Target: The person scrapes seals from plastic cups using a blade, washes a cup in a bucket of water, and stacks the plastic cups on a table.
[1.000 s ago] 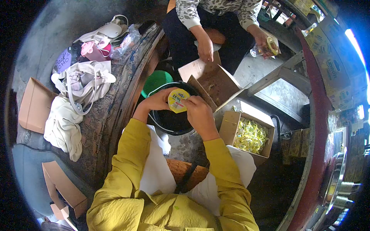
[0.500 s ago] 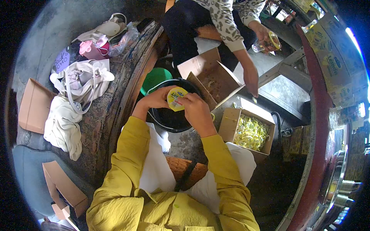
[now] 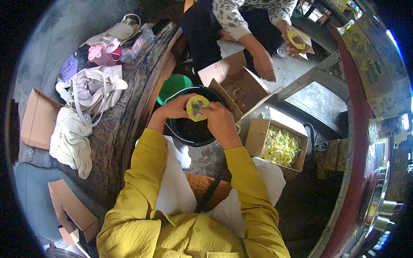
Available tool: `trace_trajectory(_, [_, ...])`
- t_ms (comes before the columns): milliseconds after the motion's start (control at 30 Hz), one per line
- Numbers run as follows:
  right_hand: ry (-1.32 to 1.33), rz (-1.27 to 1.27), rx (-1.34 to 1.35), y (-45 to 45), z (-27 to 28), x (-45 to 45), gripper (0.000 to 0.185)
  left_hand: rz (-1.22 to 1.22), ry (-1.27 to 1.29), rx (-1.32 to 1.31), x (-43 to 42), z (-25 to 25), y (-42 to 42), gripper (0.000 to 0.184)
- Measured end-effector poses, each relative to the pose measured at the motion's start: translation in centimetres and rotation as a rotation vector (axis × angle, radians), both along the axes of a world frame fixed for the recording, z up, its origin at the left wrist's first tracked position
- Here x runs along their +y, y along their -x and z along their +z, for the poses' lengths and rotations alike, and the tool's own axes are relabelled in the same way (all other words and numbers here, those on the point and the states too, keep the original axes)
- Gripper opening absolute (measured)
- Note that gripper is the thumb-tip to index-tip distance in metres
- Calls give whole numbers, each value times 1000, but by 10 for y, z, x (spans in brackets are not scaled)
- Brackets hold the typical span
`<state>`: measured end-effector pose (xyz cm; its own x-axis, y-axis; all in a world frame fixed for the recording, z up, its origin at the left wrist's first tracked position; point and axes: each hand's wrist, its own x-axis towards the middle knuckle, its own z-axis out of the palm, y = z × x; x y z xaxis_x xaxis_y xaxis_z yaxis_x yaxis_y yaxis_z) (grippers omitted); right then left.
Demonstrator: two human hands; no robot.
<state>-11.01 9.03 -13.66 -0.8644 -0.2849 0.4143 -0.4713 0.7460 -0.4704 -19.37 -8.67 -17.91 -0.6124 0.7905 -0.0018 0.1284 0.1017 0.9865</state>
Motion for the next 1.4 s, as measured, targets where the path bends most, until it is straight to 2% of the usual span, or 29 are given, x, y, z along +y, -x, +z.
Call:
trace_trajectory(233, [-56, -2, -42, 6, -13, -3, 21, 54, 184, 170, -2, -11, 2, 59])
trace_trajectory(567, [-78, -31, -104, 11, -49, 7, 25, 175, 285, 275, -19, -40, 26, 62])
trace_trajectory(833, [-26, -76, -142, -2, -39, 24, 26, 247, 429, 383, -21, -59, 32, 59])
trace_trajectory(967, [71, -148, -98, -17, -20, 44, 25, 255, 648, 391, -15, -73, 27, 56])
trace_trajectory(1033, [117, -203, -103, -27, -14, 60, 25, 277, 905, 419, 0, -71, 18, 54])
trace_trajectory(1133, [168, -271, -157, -48, -10, 85, 26, 263, 1054, 487, 16, -72, 7, 42])
trace_trajectory(1167, [153, -273, -120, -54, -8, 89, 27, 284, 1079, 624, 19, -81, 1, 27])
trace_trajectory(1233, [127, -284, -53, -69, -8, 96, 29, 351, 1062, 839, 23, -106, -6, 11])
trace_trajectory(1333, [176, -303, -35, -86, -12, 95, 29, 407, 1129, 1082, 25, -144, -14, 13])
trace_trajectory(1400, [201, -306, -47, -89, -12, 92, 28, 388, 1229, 1063, 26, -154, -18, 15])
